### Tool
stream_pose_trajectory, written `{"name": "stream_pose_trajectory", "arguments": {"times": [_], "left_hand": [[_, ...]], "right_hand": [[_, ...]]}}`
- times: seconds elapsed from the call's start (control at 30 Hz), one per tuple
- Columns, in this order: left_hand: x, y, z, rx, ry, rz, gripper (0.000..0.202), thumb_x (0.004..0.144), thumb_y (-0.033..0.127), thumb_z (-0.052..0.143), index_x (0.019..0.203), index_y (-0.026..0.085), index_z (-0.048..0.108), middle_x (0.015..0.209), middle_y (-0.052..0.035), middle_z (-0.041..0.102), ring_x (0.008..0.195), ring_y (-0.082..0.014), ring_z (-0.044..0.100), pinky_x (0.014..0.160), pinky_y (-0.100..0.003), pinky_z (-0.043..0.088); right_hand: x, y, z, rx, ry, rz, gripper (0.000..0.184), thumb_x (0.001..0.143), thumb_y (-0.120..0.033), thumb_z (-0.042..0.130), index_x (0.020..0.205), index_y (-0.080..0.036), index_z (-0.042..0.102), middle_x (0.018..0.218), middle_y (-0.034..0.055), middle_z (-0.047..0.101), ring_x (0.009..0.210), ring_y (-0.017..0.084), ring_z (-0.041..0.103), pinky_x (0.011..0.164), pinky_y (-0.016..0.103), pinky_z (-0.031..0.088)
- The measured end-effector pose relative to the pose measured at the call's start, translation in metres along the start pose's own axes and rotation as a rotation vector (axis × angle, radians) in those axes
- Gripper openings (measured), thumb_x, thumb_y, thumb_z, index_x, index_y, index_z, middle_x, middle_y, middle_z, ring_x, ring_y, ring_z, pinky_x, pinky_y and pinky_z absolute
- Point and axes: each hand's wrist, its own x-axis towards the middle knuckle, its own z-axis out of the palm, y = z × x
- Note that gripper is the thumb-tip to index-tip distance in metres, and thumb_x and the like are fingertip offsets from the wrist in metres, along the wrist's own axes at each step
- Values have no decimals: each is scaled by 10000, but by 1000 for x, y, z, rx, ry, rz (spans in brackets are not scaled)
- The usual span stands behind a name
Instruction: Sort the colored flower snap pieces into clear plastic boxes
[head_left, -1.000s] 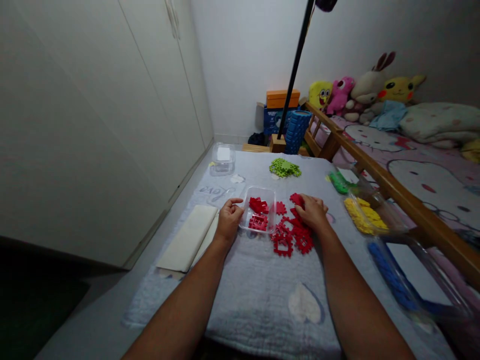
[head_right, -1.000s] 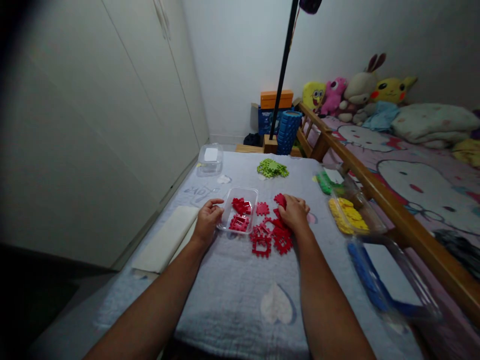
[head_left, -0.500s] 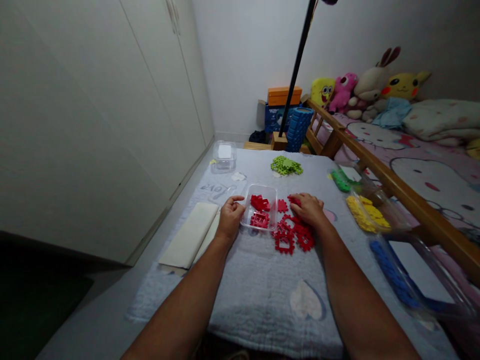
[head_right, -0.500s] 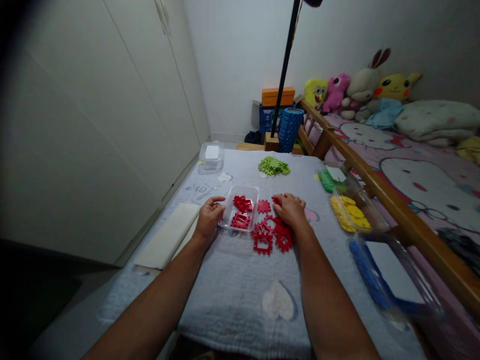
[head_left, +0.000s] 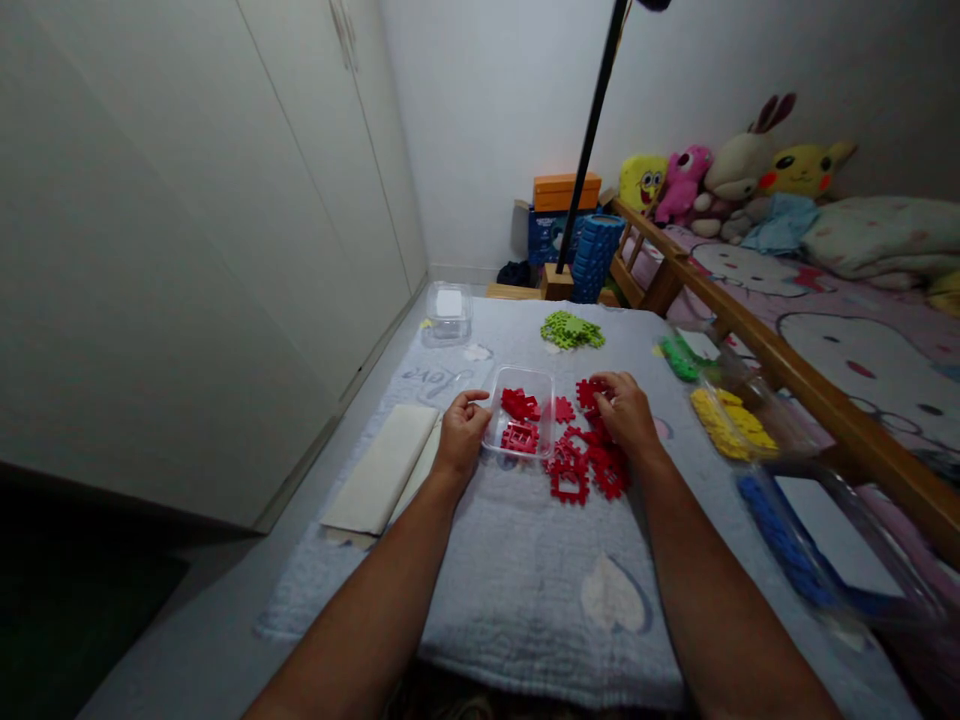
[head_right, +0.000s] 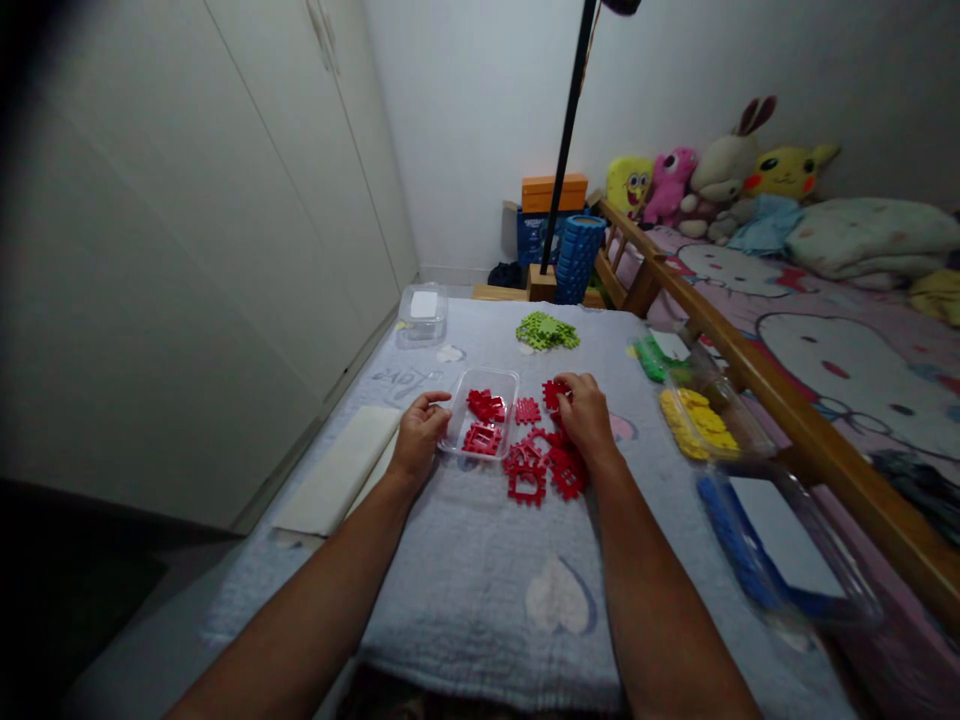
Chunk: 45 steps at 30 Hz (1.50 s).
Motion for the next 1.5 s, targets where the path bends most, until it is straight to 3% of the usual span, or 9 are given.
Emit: {"name": "stream_pose_trajectory", "arguments": {"times": [0.17,0.37,0.57,0.77,0.93,1.1,1.23,1.37,1.5], "left_hand": [[1,-3,0,-13,4,5,384,649,333,760,983,192,635,529,118,434,480,-86,359,518,-222,256],[-1,0,1,-2,6,14,357,666,323,753,977,190,638,538,118,436,489,-84,354,523,-224,258],[0,-1,1,-32,-11,13,367,664,325,759,982,191,632,539,123,422,486,-83,357,528,-227,256],[1,-3,1,-15,-11,27,367,670,322,743,991,185,631,536,120,435,490,-84,349,536,-229,266],[1,-2,0,-3,-9,32,370,668,333,734,989,187,624,532,122,429,490,-87,349,536,-230,274],[1,-3,0,1,-13,34,376,672,332,733,1002,187,626,541,121,432,491,-88,349,534,-233,278],[1,-3,-1,14,-8,35,371,671,330,723,999,182,629,540,122,428,497,-89,351,538,-232,286],[1,-2,0,20,-6,29,380,665,332,722,1001,181,629,546,120,433,499,-88,362,544,-230,286],[1,-1,1,21,0,33,387,651,342,726,989,184,625,535,120,438,496,-90,364,539,-231,287]], "right_hand": [[-8,-38,-4,225,89,-67,367,884,-258,581,1222,-212,718,1075,93,716,939,245,669,936,405,549],[-32,-93,21,239,-163,-197,225,874,-178,616,1052,-224,745,1060,82,765,944,231,695,898,363,534],[-40,-112,34,-50,-277,-200,163,928,-140,627,985,-213,762,1000,81,803,948,236,687,928,383,429],[-43,-112,20,-283,-319,-255,196,973,-208,616,966,-226,811,1075,106,811,1055,283,583,945,432,320],[-45,-112,19,-251,-440,-307,309,970,-166,590,1161,-239,821,1105,114,799,1093,282,583,1006,448,290],[-45,-109,23,-162,-511,-339,372,951,-144,565,1219,-233,808,1201,129,774,1171,286,605,1056,461,293],[-31,-88,15,-41,-384,-281,422,911,-124,535,1232,-225,789,1194,111,787,1181,280,616,1055,442,334],[-14,-55,0,-91,-197,-107,392,905,-143,506,1160,-215,795,1163,112,803,1168,305,608,1050,467,351],[-9,-39,-4,-249,-216,-10,371,920,-164,514,1159,-205,795,1270,124,781,1238,325,576,1048,470,350]]}}
